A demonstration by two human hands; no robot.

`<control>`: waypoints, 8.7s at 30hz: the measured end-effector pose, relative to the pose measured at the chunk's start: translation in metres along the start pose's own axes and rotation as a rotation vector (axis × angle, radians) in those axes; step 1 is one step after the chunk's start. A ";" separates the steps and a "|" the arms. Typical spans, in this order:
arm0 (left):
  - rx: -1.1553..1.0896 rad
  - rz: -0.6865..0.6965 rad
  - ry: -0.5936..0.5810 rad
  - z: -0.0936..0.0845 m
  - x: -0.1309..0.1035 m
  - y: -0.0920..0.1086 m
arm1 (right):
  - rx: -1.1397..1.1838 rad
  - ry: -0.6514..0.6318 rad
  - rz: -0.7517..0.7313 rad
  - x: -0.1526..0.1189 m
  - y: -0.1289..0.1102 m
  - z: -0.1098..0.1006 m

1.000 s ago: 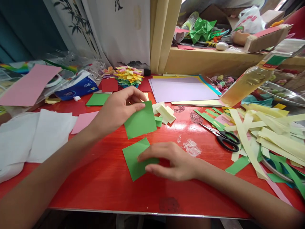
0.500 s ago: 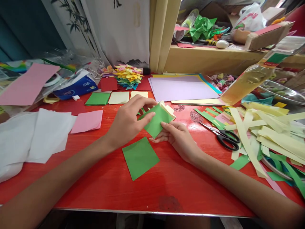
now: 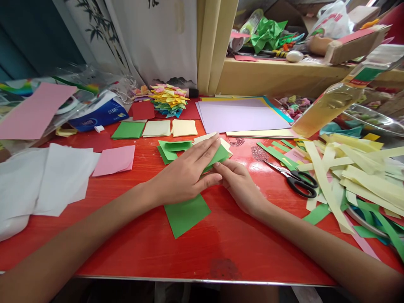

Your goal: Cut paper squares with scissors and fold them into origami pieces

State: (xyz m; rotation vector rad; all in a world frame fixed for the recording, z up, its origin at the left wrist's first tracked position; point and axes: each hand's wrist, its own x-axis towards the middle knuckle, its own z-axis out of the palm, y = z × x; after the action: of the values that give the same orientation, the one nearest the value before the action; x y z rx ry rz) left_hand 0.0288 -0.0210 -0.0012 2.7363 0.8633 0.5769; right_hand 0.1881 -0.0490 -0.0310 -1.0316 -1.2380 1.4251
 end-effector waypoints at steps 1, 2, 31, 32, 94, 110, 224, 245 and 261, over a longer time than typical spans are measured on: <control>0.007 0.005 -0.013 0.000 0.000 0.000 | -0.040 0.004 -0.006 -0.001 0.000 0.000; 0.015 0.007 -0.017 0.001 0.000 0.001 | -0.073 0.002 -0.010 -0.001 -0.001 0.000; -0.568 -0.351 0.328 -0.007 0.003 0.006 | -0.329 0.077 -0.194 -0.007 -0.005 0.006; -0.563 -0.354 0.335 -0.007 0.002 0.006 | -0.331 0.075 -0.188 -0.007 -0.005 0.006; -0.813 -0.580 0.502 -0.004 0.007 -0.005 | 0.158 0.075 -0.094 0.004 -0.007 0.001; -0.874 -0.567 0.301 -0.004 0.007 -0.003 | 0.110 0.117 -0.126 0.007 -0.004 -0.006; 0.376 0.028 -0.048 -0.039 -0.003 -0.056 | -1.105 -0.304 -0.188 -0.009 -0.013 0.009; -0.370 -0.367 0.079 -0.050 0.002 -0.018 | -0.049 0.110 -0.108 -0.001 -0.005 -0.001; 0.475 0.390 0.291 -0.018 -0.008 -0.021 | 0.403 0.020 0.081 0.013 -0.002 -0.008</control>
State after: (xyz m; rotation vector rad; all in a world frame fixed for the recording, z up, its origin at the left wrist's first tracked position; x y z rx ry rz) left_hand 0.0045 -0.0078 0.0061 3.3484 0.5745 0.9713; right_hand 0.1936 -0.0347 -0.0303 -0.8207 -0.8525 1.6384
